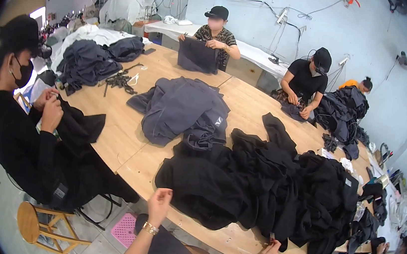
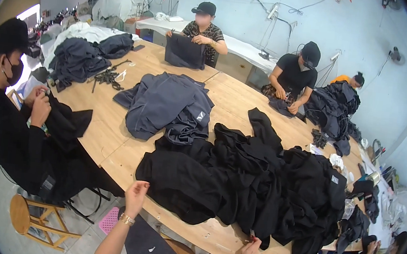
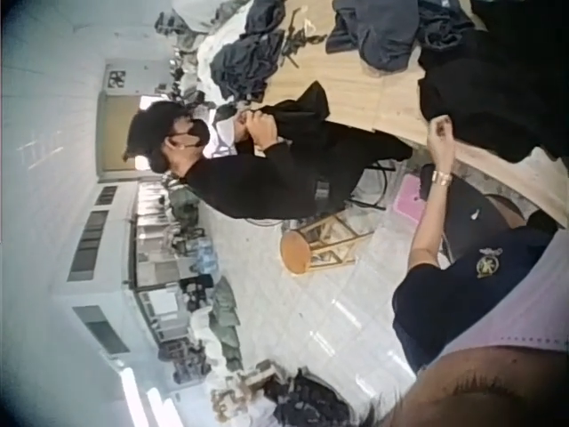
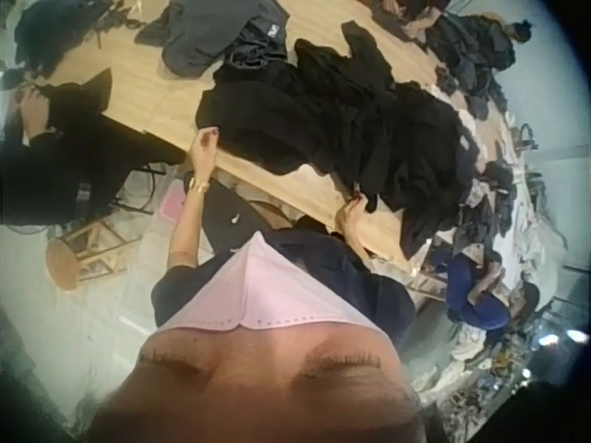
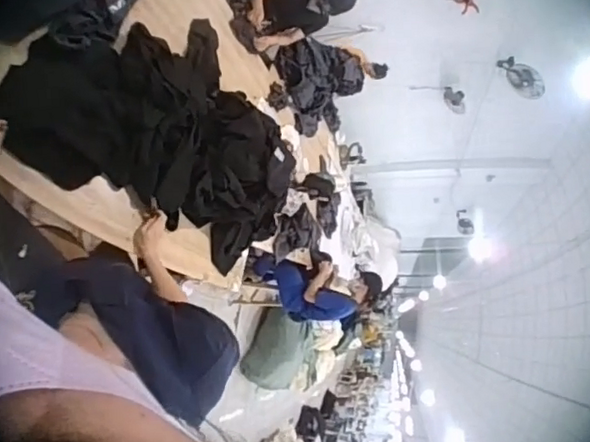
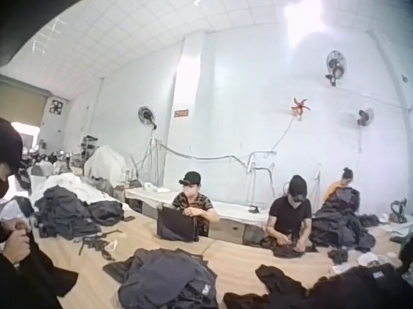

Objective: Inspecting garments for quality control and trimming loose threads with nippers in a textile workshop.

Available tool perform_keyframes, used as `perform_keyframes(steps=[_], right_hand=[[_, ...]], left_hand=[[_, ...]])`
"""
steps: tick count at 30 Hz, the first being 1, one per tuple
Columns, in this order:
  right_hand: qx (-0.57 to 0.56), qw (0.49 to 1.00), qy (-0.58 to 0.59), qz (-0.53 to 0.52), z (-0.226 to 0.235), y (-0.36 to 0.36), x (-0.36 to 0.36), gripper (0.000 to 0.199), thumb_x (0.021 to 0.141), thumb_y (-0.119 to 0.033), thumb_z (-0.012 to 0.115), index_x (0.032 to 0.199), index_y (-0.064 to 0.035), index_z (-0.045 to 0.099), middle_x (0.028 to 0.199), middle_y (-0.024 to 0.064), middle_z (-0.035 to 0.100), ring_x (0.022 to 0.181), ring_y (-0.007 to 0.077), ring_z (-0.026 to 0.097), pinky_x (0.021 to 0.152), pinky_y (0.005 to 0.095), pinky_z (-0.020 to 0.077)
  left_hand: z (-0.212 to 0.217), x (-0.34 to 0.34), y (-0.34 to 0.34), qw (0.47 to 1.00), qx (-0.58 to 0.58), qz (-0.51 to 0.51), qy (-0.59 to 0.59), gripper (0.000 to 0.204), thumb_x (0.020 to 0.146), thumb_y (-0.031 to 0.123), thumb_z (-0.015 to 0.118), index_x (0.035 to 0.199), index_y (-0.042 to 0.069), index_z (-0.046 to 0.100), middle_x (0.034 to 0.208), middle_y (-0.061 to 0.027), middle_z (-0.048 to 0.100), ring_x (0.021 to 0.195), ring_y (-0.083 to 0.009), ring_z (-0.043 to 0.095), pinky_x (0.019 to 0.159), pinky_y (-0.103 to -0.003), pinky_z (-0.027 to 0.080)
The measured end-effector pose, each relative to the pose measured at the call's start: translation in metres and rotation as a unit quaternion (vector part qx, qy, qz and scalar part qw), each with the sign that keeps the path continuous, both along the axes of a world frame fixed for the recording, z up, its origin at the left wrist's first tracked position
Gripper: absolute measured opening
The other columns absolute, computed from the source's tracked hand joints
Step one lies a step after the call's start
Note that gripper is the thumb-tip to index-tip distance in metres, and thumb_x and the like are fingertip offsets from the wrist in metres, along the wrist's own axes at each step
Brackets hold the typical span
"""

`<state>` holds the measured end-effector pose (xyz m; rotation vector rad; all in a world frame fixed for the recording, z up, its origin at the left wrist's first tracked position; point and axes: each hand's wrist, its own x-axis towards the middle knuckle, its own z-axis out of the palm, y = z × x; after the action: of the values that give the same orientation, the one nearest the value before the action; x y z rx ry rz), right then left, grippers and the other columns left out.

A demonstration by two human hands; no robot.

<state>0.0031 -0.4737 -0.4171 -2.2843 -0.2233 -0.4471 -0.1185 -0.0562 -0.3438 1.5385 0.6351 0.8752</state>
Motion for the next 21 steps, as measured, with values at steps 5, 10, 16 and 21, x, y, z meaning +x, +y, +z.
perform_keyframes(steps=[5, 10, 16, 21], right_hand=[[-0.087, 0.996, 0.026, -0.021, 0.004, -0.001, -0.006, 0.014, 0.085, -0.009, 0.045, 0.095, -0.0003, 0.042, 0.086, 0.0171, 0.044, 0.083, 0.0302, 0.044, 0.078, 0.0373, 0.036], [-0.105, 0.994, -0.014, 0.021, 0.013, 0.008, -0.004, 0.027, 0.071, -0.012, 0.061, 0.085, -0.0014, 0.039, 0.077, 0.0135, 0.038, 0.073, 0.0282, 0.04, 0.067, 0.0373, 0.0351], [-0.214, 0.976, -0.005, -0.042, 0.008, -0.001, 0.007, 0.014, 0.075, -0.009, 0.058, 0.08, -0.0016, 0.047, 0.086, 0.0177, 0.043, 0.082, 0.0349, 0.043, 0.072, 0.0425, 0.0345], [-0.236, 0.971, 0.013, -0.041, 0.013, 0.0, 0.001, 0.021, 0.085, -0.015, 0.048, 0.098, 0.0007, 0.049, 0.11, 0.0265, 0.043, 0.098, 0.0416, 0.041, 0.085, 0.0462, 0.0339]], left_hand=[[-0.04, 0.006, 0.026, 0.971, 0.207, 0.058, 0.107, 0.021, 0.078, 0.017, 0.065, 0.092, 0.003, 0.059, 0.093, -0.0137, 0.059, 0.102, -0.0301, 0.052, 0.089, -0.039, 0.04], [-0.052, 0.026, 0.013, 0.873, 0.35, 0.02, 0.338, 0.052, 0.069, 0.014, 0.063, 0.116, 0.0, 0.046, 0.131, -0.0175, 0.036, 0.129, -0.034, 0.024, 0.103, -0.049, 0.021], [-0.043, 0.032, 0.012, 0.834, 0.408, -0.017, 0.371, 0.059, 0.064, 0.013, 0.062, 0.115, -0.01, 0.043, 0.132, -0.0236, 0.033, 0.131, -0.0381, 0.018, 0.104, -0.051, 0.019], [-0.041, 0.032, 0.007, 0.823, 0.403, -0.052, 0.396, 0.059, 0.063, 0.01, 0.058, 0.115, -0.012, 0.042, 0.132, -0.0258, 0.032, 0.131, -0.0401, 0.018, 0.104, -0.052, 0.018]])
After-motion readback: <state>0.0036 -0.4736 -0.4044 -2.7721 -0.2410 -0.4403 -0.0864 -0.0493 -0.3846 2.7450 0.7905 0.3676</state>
